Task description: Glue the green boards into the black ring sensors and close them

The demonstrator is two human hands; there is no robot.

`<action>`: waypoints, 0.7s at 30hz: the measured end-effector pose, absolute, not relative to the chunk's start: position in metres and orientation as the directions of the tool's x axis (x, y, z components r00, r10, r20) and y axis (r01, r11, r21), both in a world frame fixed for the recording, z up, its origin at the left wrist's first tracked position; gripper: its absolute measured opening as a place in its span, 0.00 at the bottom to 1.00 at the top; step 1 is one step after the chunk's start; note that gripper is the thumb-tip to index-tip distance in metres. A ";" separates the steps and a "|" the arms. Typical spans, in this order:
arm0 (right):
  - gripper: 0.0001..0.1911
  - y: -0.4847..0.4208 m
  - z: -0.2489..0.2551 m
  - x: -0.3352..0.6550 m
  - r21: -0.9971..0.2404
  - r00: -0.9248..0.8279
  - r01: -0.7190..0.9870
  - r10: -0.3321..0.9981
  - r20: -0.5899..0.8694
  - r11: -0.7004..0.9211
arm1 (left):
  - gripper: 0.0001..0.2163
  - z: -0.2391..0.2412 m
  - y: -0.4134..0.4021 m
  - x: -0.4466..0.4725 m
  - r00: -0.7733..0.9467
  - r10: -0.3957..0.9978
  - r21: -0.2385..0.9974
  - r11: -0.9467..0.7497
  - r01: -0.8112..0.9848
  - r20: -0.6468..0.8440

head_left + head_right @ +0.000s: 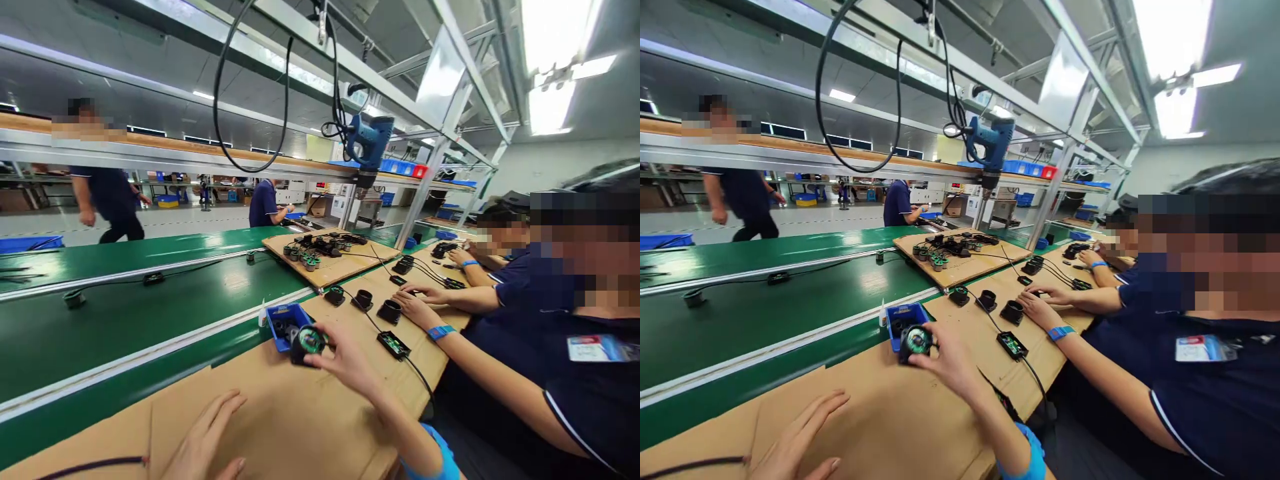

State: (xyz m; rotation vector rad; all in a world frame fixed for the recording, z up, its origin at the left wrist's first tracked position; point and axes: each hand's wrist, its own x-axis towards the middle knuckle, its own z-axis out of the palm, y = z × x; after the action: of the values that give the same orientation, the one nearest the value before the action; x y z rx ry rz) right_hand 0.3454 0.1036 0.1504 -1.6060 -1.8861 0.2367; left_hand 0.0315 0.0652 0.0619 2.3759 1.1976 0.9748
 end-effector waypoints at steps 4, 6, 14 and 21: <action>0.27 0.068 0.136 0.268 -0.660 -0.344 0.652 0.922 0.180 0.372 | 0.46 0.056 0.052 0.033 0.444 0.832 0.658 -0.542 0.522 0.333; 0.29 0.059 0.125 0.234 -0.735 -0.461 0.574 0.884 0.074 0.361 | 0.51 0.054 0.047 0.024 0.438 0.857 0.714 -0.485 0.505 0.272; 0.36 0.058 0.091 0.191 -0.813 -0.622 0.494 0.779 -0.082 0.308 | 0.33 0.057 0.035 0.000 0.374 0.926 0.793 -0.269 0.547 0.056; 0.29 0.020 0.067 0.292 -0.450 -0.347 0.850 0.933 -0.092 0.272 | 0.23 0.061 0.029 0.004 0.329 0.943 0.786 -0.235 0.572 0.042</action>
State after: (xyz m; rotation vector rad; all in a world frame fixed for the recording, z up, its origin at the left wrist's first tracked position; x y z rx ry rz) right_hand 0.2917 0.0203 0.0672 -1.6689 -2.3461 0.6406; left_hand 0.0040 0.0288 0.0612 1.9164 1.3313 0.6973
